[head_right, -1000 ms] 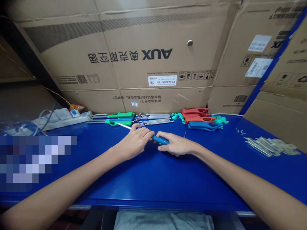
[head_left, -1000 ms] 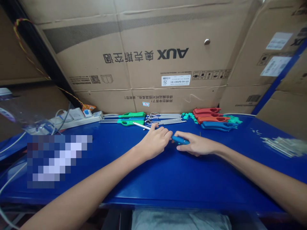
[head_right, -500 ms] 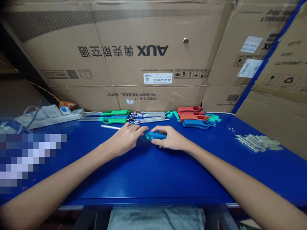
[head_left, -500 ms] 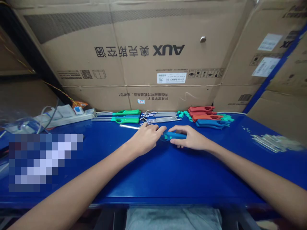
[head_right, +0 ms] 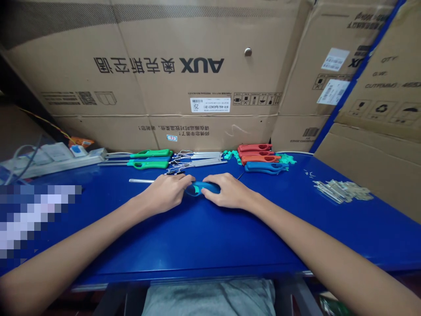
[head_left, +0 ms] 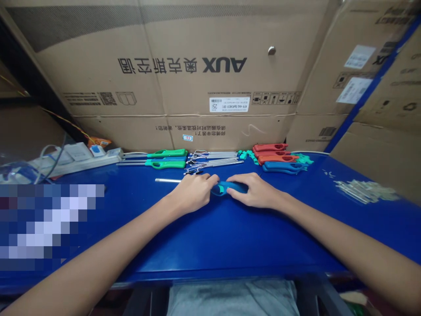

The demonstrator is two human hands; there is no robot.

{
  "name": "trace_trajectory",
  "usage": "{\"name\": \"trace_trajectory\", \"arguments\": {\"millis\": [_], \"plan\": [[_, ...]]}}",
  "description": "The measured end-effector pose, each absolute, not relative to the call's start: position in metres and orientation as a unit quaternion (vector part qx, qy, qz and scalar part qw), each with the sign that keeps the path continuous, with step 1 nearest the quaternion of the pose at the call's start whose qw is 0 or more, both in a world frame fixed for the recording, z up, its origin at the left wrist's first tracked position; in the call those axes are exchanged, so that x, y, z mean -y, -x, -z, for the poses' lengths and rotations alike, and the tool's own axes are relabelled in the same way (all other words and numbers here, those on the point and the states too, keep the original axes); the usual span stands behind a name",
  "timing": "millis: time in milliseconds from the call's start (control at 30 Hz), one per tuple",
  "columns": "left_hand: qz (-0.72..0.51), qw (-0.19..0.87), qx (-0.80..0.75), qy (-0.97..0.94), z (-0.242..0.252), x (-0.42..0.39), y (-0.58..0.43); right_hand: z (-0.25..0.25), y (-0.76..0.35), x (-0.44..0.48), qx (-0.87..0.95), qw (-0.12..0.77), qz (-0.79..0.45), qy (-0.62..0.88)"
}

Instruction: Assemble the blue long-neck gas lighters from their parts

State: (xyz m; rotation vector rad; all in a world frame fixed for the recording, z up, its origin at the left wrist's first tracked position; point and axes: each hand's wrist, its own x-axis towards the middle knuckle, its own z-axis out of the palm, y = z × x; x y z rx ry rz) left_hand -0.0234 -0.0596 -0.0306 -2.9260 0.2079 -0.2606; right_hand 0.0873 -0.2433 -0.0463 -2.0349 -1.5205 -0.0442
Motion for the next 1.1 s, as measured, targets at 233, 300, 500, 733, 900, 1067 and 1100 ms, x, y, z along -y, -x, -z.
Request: {"name": "trace_trajectory", "arguments": {"millis": [233,300,500,733,900,1067,1100], "plan": [[0.113,0.057,-0.075,0.989,0.034,0.056,0.021,0.047,-0.089,0.243,0.566,0.292,0.018,0.771],[0.119,0.043,-0.077,0.989,0.035,0.054,0.019,0.046,-0.093,0.244,0.569,0.293,0.024,0.768],[0.127,0.017,-0.059,0.99,0.037,0.048,0.017,0.044,-0.107,0.246,0.551,0.312,0.072,0.77],[0.102,0.021,-0.024,0.994,0.034,0.048,0.016,0.043,-0.117,0.248,0.537,0.264,0.075,0.797],[0.104,0.001,-0.026,0.994,0.036,0.042,0.016,0.045,-0.118,0.249,0.534,0.254,0.05,0.805],[0.081,0.008,-0.046,0.996,0.039,0.038,0.015,0.028,-0.134,0.258,0.555,0.238,0.034,0.796],[0.078,0.011,-0.051,0.996,0.039,0.038,0.015,0.02,-0.143,0.265,0.539,0.246,0.042,0.804]]}}
